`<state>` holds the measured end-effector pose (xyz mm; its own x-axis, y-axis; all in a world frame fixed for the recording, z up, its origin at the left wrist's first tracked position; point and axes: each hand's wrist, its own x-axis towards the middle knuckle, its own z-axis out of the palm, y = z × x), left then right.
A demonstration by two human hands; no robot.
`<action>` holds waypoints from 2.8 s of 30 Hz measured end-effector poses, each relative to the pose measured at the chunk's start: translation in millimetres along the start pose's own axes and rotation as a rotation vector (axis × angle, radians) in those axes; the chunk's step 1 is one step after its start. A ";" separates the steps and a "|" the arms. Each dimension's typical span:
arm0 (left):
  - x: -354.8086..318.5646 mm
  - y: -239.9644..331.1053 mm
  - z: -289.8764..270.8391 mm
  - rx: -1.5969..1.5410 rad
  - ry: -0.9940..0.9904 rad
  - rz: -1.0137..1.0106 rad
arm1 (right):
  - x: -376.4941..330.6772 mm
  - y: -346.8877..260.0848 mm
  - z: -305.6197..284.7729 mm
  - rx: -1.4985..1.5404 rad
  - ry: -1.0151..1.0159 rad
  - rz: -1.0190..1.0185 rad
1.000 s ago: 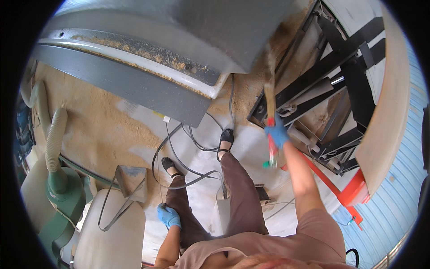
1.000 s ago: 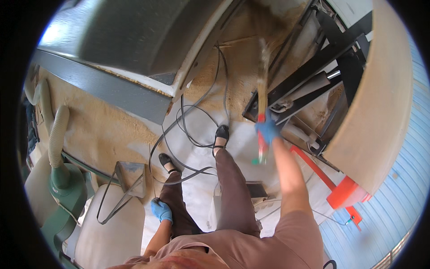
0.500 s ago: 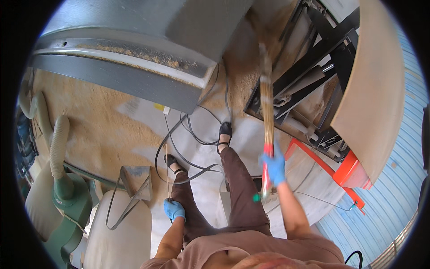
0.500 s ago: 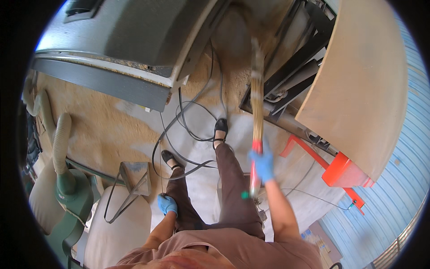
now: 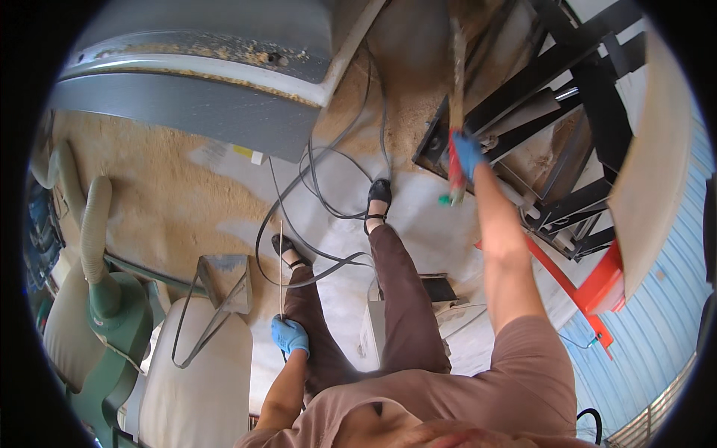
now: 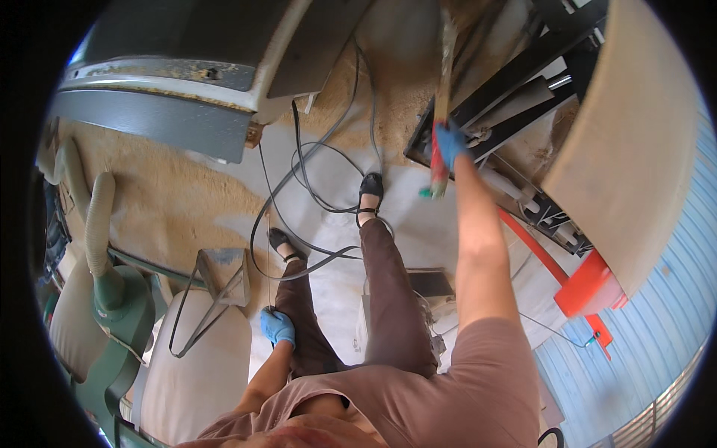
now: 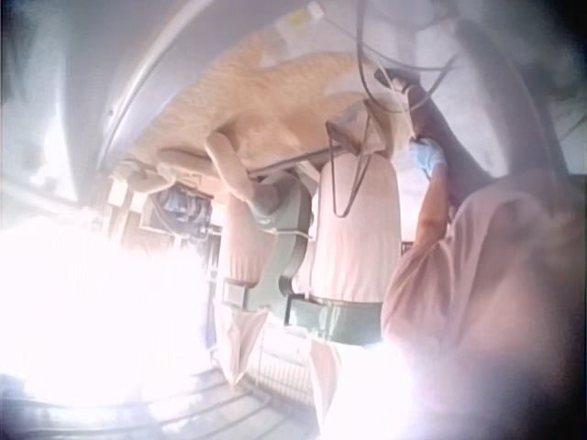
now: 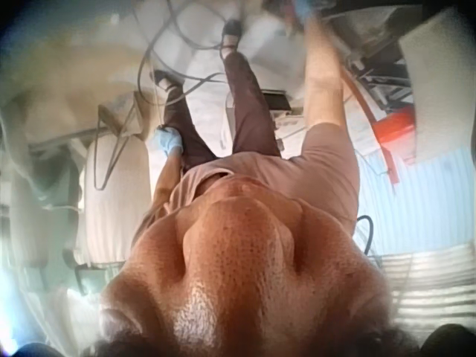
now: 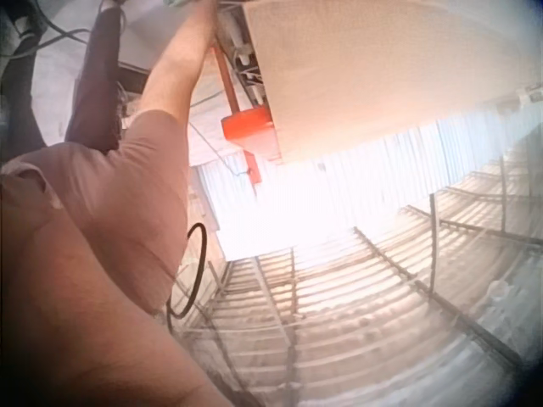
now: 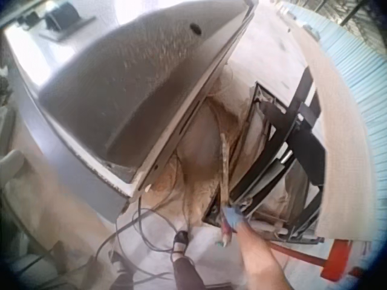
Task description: The person sweeps sawdust and debris on a workshop floor using a broom and dustpan, moving cables aside to reach under equipment. They gather the debris into a pile and scoop it into the dustpan, then continue sweeping remaining dust across the floor.
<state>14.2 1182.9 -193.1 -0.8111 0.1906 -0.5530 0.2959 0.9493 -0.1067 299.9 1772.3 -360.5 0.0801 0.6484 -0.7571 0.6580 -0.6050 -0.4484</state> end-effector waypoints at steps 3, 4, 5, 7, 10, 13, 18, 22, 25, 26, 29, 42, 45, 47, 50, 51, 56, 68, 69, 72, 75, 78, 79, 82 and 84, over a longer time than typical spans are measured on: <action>0.4 -2.2 -7.3 -0.029 0.032 0.010 | -115.8 54.7 9.5 0.257 -0.115 0.216; 2.2 -5.1 -10.6 -0.055 0.003 0.000 | -155.6 62.8 10.0 0.320 -0.144 0.260; 5.0 -8.2 -13.2 -0.086 -0.008 0.000 | -195.0 67.5 14.7 0.365 -0.161 0.311; 10.7 -18.7 -20.1 -0.133 -0.054 0.004 | -268.1 69.2 24.2 0.450 -0.230 0.409; 26.6 -40.9 -33.8 -0.163 -0.029 0.143 | -369.0 62.9 44.2 0.515 -0.319 0.546; 43.1 -69.1 -52.0 -0.278 -0.062 0.148 | -465.1 51.9 53.2 0.584 -0.318 0.614; 50.0 -106.0 -69.8 -0.310 -0.069 0.218 | -562.4 18.6 53.2 0.656 -0.219 0.428; 46.5 -105.4 -60.6 -0.217 -0.046 0.250 | -524.6 10.3 49.2 0.687 -0.150 0.214; 39.5 -94.7 -51.4 -0.144 -0.044 0.238 | -401.5 -0.6 44.1 0.601 0.005 0.138; 35.8 -89.4 -48.3 -0.095 -0.041 0.225 | -349.6 -10.9 38.4 0.592 0.032 0.090; 18.7 -73.9 -38.5 -0.044 0.008 0.240 | -191.8 -62.4 26.2 0.568 0.015 -0.267; -20.0 -47.0 -23.6 -0.050 -0.035 0.156 | -199.2 13.0 11.3 -0.996 -0.310 -0.107; -11.5 -48.8 -33.2 -0.085 -0.087 0.145 | -301.8 60.8 -22.2 -1.129 -0.447 -0.171; 1.0 -54.2 -42.5 -0.167 -0.074 0.189 | -362.0 73.7 -36.6 -1.177 -0.501 -0.166; 27.0 -70.2 -58.6 -0.274 -0.060 0.257 | -441.3 76.3 -49.9 -1.228 -0.533 -0.059; 37.8 -77.5 -63.9 -0.316 -0.073 0.283 | -470.6 77.9 -50.9 -1.250 -0.537 -0.019; 72.8 -141.5 -89.1 -0.440 -0.132 0.305 | -594.4 80.1 -24.9 -1.010 -0.251 0.089; 112.6 -218.3 -108.6 -0.417 -0.310 0.314 | -772.6 137.8 8.0 -0.662 0.004 0.168; 110.4 -216.6 -111.2 -0.432 -0.327 0.304 | -780.9 140.9 11.8 -0.519 0.010 0.190; 97.2 -211.4 -114.7 -0.475 -0.360 0.304 | -784.2 139.1 30.0 -0.108 0.044 0.186; 74.6 -202.6 -110.6 -0.298 -0.322 0.380 | -741.0 121.9 51.4 0.138 0.083 0.109; 45.5 -188.6 -104.4 -0.081 -0.238 0.536 | -660.3 94.7 57.2 0.555 -0.047 0.008; 37.5 -181.3 -100.5 -0.086 -0.270 0.541 | -623.3 85.4 58.3 0.664 -0.084 -0.092; 16.2 -163.9 -84.3 0.064 -0.219 0.579 | -466.8 42.6 54.1 0.327 0.142 -0.292; 8.7 -159.4 -70.3 0.090 -0.173 0.588 | -355.6 7.9 45.4 0.431 0.115 -0.383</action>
<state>-75.5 1050.8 -122.9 -0.4082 0.6251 -0.6653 0.7163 0.6711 0.1911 242.6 1516.0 -116.4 -0.0067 0.8890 -0.4578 0.2939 -0.4358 -0.8507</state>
